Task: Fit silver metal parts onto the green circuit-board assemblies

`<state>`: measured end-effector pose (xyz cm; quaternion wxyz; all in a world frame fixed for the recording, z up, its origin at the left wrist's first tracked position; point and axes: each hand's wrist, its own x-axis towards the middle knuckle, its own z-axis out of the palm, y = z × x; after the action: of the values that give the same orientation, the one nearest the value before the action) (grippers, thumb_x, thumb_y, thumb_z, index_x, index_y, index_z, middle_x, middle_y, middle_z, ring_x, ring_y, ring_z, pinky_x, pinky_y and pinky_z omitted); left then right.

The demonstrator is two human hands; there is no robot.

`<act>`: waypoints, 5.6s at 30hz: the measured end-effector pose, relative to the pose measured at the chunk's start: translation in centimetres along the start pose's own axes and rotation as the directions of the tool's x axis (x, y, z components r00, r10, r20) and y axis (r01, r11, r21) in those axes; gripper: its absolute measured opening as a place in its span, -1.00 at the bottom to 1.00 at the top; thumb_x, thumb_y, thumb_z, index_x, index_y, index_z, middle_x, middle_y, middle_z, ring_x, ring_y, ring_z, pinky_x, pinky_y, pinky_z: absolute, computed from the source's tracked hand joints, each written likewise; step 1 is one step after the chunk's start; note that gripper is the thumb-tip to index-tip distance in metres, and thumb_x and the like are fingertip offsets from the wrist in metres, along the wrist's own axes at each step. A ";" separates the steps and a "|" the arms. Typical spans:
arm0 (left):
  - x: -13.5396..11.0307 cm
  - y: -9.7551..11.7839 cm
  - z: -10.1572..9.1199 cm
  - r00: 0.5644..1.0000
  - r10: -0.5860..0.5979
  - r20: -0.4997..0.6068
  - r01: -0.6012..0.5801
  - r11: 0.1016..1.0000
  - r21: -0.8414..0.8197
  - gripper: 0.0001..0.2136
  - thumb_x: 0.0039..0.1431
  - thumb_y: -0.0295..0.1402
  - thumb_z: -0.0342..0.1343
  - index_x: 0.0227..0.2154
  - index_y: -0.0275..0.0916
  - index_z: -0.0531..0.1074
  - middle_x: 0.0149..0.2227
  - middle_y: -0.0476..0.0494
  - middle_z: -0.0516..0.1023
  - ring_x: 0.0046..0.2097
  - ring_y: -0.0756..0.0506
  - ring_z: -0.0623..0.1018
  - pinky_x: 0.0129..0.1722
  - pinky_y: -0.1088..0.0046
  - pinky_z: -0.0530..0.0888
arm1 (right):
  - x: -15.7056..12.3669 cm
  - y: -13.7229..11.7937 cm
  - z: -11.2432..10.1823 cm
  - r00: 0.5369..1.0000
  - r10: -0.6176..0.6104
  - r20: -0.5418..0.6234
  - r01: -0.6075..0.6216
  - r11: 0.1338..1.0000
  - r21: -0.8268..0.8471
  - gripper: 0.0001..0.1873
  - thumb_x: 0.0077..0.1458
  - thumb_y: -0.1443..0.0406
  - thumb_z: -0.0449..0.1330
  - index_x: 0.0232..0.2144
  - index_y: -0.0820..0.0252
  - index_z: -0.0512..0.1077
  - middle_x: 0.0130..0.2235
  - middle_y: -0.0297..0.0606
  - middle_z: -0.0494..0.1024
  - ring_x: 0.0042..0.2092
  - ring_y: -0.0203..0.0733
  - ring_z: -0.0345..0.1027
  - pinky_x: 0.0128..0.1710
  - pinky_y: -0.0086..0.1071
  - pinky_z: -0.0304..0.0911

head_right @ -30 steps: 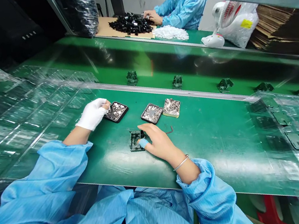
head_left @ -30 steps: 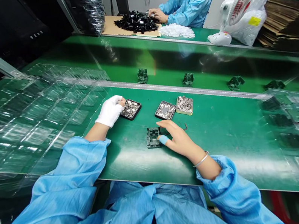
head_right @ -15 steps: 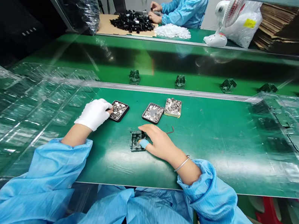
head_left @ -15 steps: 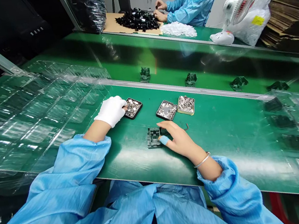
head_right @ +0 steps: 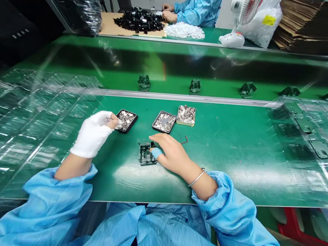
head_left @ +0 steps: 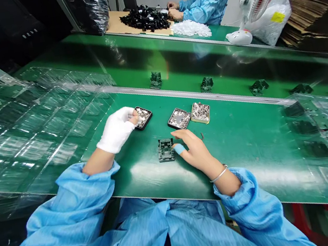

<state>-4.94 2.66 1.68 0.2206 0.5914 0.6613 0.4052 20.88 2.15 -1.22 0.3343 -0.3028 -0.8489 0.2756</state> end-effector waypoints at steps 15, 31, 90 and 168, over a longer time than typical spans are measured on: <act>-9.6 4.0 3.4 0.924 0.324 0.201 -0.292 0.940 -0.174 -0.72 0.18 -0.17 0.08 -0.57 -0.19 0.33 -0.52 -0.03 0.48 -0.45 -0.03 0.45 -0.40 0.42 0.40 | -0.9 -3.1 0.3 0.988 0.020 0.152 -0.076 0.927 0.368 -0.86 0.21 0.22 0.11 -0.35 0.14 0.39 -0.30 -0.27 0.50 -0.26 -0.26 0.38 -0.20 -0.35 0.34; -9.9 2.9 3.8 0.786 0.565 0.250 -0.590 0.807 0.033 -0.54 0.33 -0.05 -0.17 -0.55 -0.21 0.37 -0.53 -0.09 0.50 -0.42 -0.05 0.49 -0.37 0.41 0.39 | -0.7 -2.3 -0.2 0.933 0.030 0.360 -0.214 0.848 0.485 -0.92 0.11 0.29 0.18 -0.40 0.18 0.40 -0.34 -0.34 0.49 -0.34 -0.35 0.32 -0.28 -0.45 0.29; -9.7 3.7 7.1 0.914 0.405 0.011 -0.371 0.828 0.420 -0.75 0.08 -0.39 0.00 -0.15 -0.27 0.36 -0.16 -0.32 0.51 -0.09 -0.30 0.51 -0.10 0.10 0.44 | -1.2 -2.0 2.0 0.987 0.092 -0.128 -0.081 0.993 0.086 -0.80 -0.02 0.47 -0.03 -0.34 0.12 0.25 -0.25 -0.20 0.42 -0.16 -0.15 0.32 -0.10 -0.25 0.28; -6.7 6.6 3.8 0.864 0.000 0.503 -0.331 0.753 0.569 -0.77 0.11 -0.32 -0.06 -0.30 -0.26 0.46 -0.28 -0.23 0.56 -0.18 -0.24 0.55 -0.21 0.28 0.39 | -0.4 -0.9 0.7 0.966 0.057 0.252 -0.015 0.986 -0.165 -0.66 0.04 0.55 0.01 -0.17 0.21 0.39 -0.12 -0.17 0.54 -0.06 -0.17 0.42 -0.01 -0.33 0.29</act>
<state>3.30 -2.94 3.54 0.1230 0.7689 0.6272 0.0178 20.28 1.10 -1.20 0.1911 -0.3063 -0.8988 0.2485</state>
